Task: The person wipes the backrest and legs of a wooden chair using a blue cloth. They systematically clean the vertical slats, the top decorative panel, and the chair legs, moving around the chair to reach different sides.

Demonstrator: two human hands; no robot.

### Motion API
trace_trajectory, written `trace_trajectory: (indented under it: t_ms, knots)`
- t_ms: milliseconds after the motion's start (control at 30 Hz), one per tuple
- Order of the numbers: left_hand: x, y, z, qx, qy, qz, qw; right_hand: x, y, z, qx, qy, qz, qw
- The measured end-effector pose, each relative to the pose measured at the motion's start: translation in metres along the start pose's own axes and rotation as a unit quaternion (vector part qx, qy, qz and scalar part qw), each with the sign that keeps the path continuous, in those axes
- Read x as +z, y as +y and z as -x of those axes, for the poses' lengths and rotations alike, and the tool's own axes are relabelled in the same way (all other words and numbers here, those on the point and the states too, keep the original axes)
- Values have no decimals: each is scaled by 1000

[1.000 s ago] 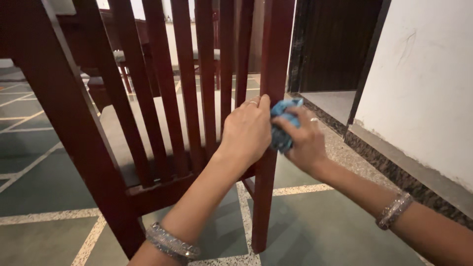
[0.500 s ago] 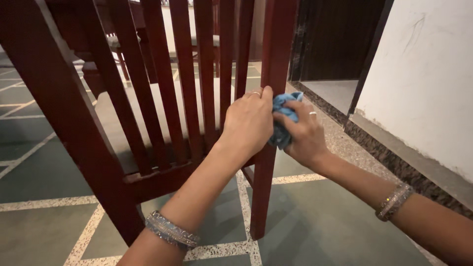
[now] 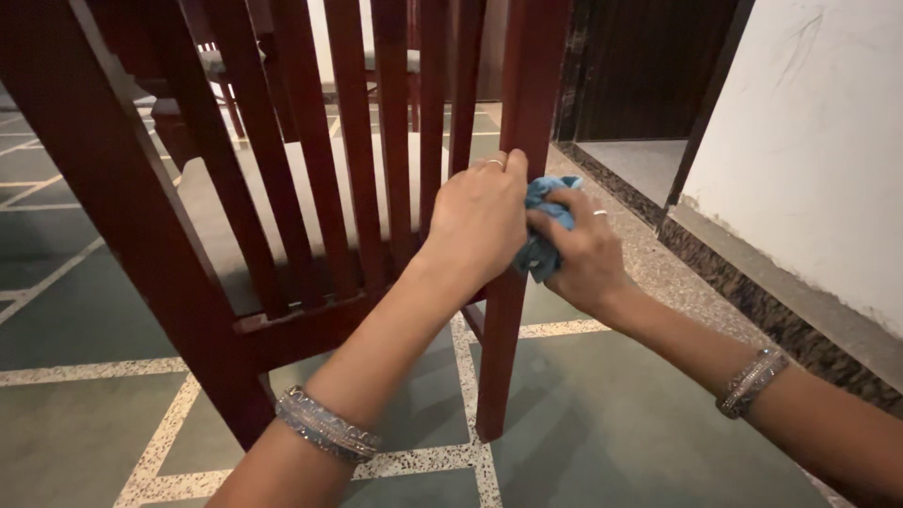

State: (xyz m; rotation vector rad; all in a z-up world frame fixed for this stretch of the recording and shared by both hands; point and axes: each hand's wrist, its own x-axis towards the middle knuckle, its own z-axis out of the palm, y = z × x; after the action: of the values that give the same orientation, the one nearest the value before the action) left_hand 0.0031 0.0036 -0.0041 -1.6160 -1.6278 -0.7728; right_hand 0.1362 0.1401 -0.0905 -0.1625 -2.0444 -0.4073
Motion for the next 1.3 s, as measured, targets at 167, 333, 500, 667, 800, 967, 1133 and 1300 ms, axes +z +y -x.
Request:
trace_trajectory:
  t_ms: [167,333,500,667,800,967,1133,1300]
  knots:
    - [3,-2,3,7,-9,4,1000,8,-29,35,-80,-94,-13,992]
    - [3,-5,5,-10,-50,-11,999,-4,-13,21,-81,-113,-13,990]
    - [8,-6,8,19,28,1,999,-5,-7,-3,28,16,1,999]
    - [5,-5,8,8,-34,-10,999,11,-29,44,-90,-176,16,980]
    - [2,-5,6,6,-37,-27,999,14,-10,41,-115,-135,8,984]
    - [6,-8,9,6,-38,-30,999,10,5,14,-8,1,21,1000]
    - [10,-8,16,15,-32,-20,999,20,-26,55,-107,-119,-10,987]
    - [10,-11,13,12,-32,-25,999,16,-3,32,-76,-109,-15,991]
